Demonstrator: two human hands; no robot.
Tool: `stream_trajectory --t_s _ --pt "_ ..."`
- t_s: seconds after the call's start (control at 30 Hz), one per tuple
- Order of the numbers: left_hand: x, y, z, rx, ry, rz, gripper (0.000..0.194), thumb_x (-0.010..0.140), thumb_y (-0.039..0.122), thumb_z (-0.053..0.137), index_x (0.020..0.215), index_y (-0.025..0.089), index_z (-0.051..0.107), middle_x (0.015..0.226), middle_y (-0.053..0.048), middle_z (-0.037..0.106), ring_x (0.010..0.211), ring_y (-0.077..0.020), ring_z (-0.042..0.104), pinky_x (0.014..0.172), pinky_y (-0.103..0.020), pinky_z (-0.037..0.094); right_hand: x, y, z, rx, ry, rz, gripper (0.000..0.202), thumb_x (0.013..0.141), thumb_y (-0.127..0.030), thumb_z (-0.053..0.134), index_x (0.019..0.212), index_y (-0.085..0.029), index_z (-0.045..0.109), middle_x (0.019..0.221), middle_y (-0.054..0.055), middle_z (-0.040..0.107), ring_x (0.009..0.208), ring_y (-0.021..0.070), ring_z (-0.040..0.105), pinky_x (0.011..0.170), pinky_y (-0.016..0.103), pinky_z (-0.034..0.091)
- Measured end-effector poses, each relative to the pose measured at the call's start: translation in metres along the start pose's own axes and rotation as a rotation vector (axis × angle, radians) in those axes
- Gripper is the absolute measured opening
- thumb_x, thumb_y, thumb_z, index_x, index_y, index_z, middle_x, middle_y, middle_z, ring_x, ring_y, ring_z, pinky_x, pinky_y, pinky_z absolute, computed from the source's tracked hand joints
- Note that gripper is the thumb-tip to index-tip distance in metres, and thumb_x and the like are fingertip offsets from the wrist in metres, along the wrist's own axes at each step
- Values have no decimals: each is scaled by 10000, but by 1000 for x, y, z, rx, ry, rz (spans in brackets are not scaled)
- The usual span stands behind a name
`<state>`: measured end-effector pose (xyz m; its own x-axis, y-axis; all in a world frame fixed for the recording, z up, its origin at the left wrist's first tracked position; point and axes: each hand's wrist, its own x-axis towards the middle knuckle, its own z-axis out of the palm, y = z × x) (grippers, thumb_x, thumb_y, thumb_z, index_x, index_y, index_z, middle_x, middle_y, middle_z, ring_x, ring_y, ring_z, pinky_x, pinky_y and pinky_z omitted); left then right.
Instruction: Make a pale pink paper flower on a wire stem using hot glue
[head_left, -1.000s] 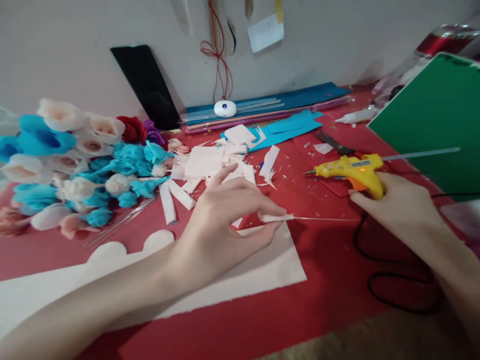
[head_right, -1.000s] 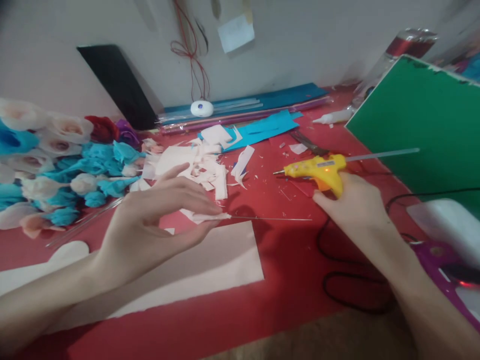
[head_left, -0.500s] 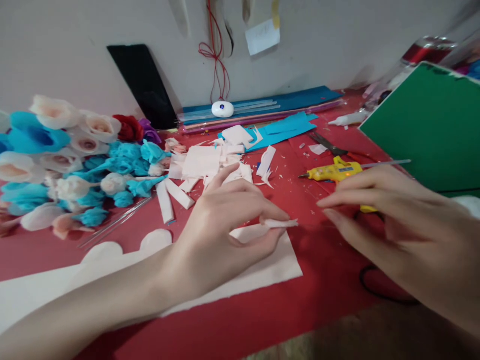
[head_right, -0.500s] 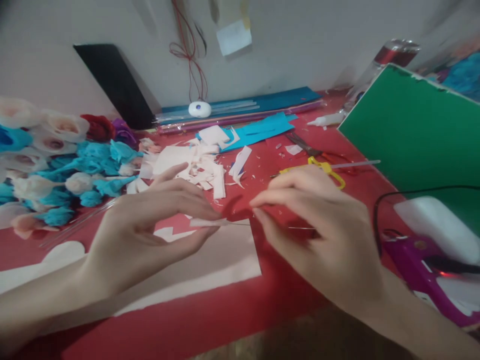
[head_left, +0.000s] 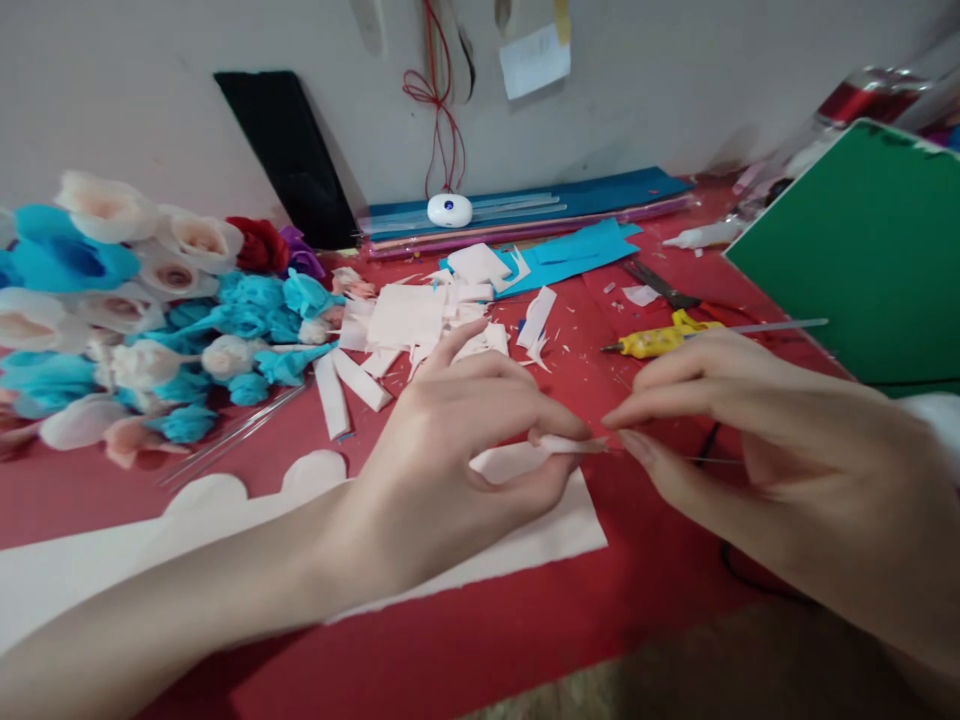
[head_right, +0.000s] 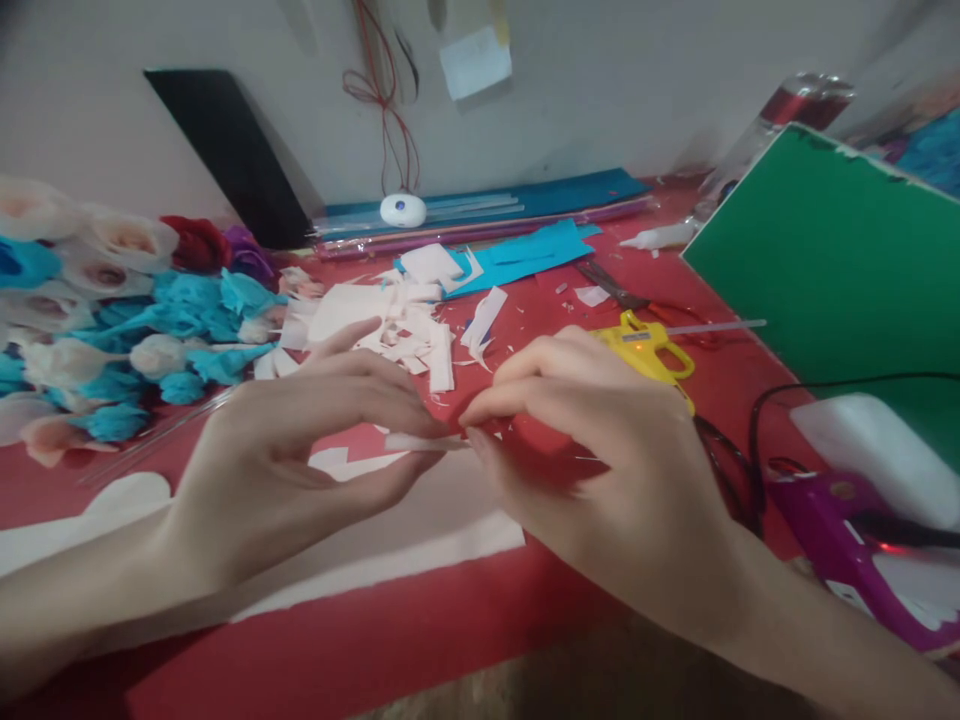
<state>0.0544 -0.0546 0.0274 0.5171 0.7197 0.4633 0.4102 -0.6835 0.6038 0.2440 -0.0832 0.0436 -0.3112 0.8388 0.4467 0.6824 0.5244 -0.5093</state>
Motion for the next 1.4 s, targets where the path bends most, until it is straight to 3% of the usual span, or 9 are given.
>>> stream_trajectory --t_s 0.63,1.0,1.2,1.4 --pt "0 0 2 -11 -18 -22 90 706 112 658 726 200 670 693 69 690 687 -68 603 1088 -303 282 3 3 3 103 -52 19 85 725 -111 598 716 -188 633 729 -44 619 711 67 549 651 196 439" --pt "1 -1 1 -114 -47 -77 92 699 84 639 723 171 652 696 41 687 673 -91 591 1009 -338 350 2 2 1 -142 55 -268 95 734 -76 606 713 -165 633 716 4 629 690 109 536 669 254 452" --pt "2 -2 2 -168 -66 -105 77 703 123 648 746 185 661 718 26 696 703 -125 610 877 -339 432 1 4 -1 -286 31 -391 80 726 -124 628 739 -202 635 731 -8 659 672 148 532 637 299 443" --pt "1 -1 2 -188 -48 -129 57 701 140 654 735 182 670 722 3 705 711 -155 628 885 -392 440 -12 6 -1 -160 -121 -297 207 816 -96 445 910 -257 537 952 -37 651 864 179 590 707 387 429"
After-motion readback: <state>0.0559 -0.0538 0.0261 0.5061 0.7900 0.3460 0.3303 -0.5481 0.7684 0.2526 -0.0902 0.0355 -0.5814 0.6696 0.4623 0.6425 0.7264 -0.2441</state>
